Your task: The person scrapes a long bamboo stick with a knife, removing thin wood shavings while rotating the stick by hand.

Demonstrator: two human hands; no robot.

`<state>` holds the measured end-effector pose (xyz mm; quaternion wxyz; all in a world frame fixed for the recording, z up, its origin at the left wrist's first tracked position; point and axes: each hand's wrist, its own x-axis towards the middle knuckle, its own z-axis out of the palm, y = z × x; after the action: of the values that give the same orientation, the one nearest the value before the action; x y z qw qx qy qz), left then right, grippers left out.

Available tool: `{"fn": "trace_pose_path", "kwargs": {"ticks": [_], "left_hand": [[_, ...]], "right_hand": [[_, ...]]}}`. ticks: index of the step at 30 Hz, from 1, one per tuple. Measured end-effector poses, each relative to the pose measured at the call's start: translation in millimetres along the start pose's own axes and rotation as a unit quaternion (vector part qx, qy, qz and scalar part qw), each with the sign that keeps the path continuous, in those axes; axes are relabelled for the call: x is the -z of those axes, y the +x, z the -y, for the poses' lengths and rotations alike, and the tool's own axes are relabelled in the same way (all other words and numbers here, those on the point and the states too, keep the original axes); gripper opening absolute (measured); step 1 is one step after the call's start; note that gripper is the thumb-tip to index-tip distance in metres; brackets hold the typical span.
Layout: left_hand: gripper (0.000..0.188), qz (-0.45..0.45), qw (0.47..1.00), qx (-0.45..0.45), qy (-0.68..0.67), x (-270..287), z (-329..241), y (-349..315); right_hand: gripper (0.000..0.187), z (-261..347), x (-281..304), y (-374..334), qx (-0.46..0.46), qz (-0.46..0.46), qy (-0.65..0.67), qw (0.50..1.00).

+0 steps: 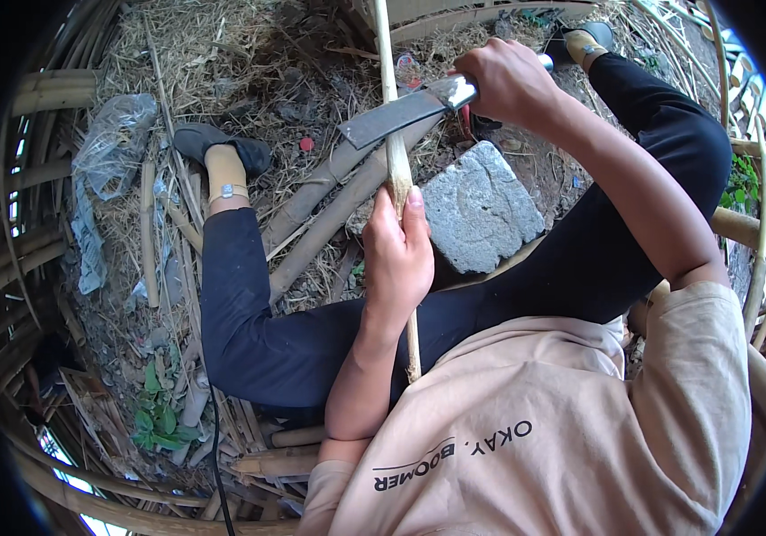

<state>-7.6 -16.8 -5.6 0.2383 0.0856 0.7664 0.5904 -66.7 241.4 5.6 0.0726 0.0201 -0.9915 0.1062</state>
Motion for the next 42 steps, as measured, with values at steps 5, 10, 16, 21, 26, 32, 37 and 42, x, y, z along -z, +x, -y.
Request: {"fn": "trace_pose_path", "kwargs": {"ticks": [5, 10, 16, 21, 26, 32, 37, 42], "left_hand": [[0.026, 0.019, 0.998, 0.01, -0.061, -2.7, 3.4, -7.1], [0.027, 0.067, 0.987, 0.045, -0.139, -3.3, -3.5, -2.4], [0.027, 0.095, 0.957, 0.119, -0.248, 7.2, -15.7, 0.7], [0.03, 0.054, 0.985, 0.054, -0.152, -1.4, -6.3, 2.2], [0.031, 0.037, 0.993, 0.048, -0.104, -2.5, -8.0, 2.6], [0.028, 0.053, 0.99, 0.061, -0.116, -9.1, -8.0, -8.4], [0.027, 0.093, 0.96, 0.119, -0.237, -2.5, -14.5, -1.0], [0.027, 0.095, 0.952, 0.128, -0.262, 8.0, -16.8, 2.1]], "right_hand": [[0.024, -48.3, 21.8, 19.3, -0.121, -0.057, -0.137, 0.982], [0.024, -21.9, 23.0, 0.5, -0.087, 0.018, 0.064, 0.994], [0.014, 20.9, 5.5, -14.8, 0.028, 0.077, 0.07, 0.994], [0.012, 22.6, -3.1, -19.3, 0.005, 0.066, 0.068, 0.995], [0.014, -1.5, 2.2, 2.7, 0.027, 0.016, -0.018, 0.999], [0.027, -83.6, 38.1, 20.5, -0.129, -0.081, -0.115, 0.982], [0.019, -25.8, 37.8, 0.2, -0.136, 0.031, 0.086, 0.987], [0.012, 28.2, 20.5, -19.4, 0.029, 0.126, 0.076, 0.989]]}}
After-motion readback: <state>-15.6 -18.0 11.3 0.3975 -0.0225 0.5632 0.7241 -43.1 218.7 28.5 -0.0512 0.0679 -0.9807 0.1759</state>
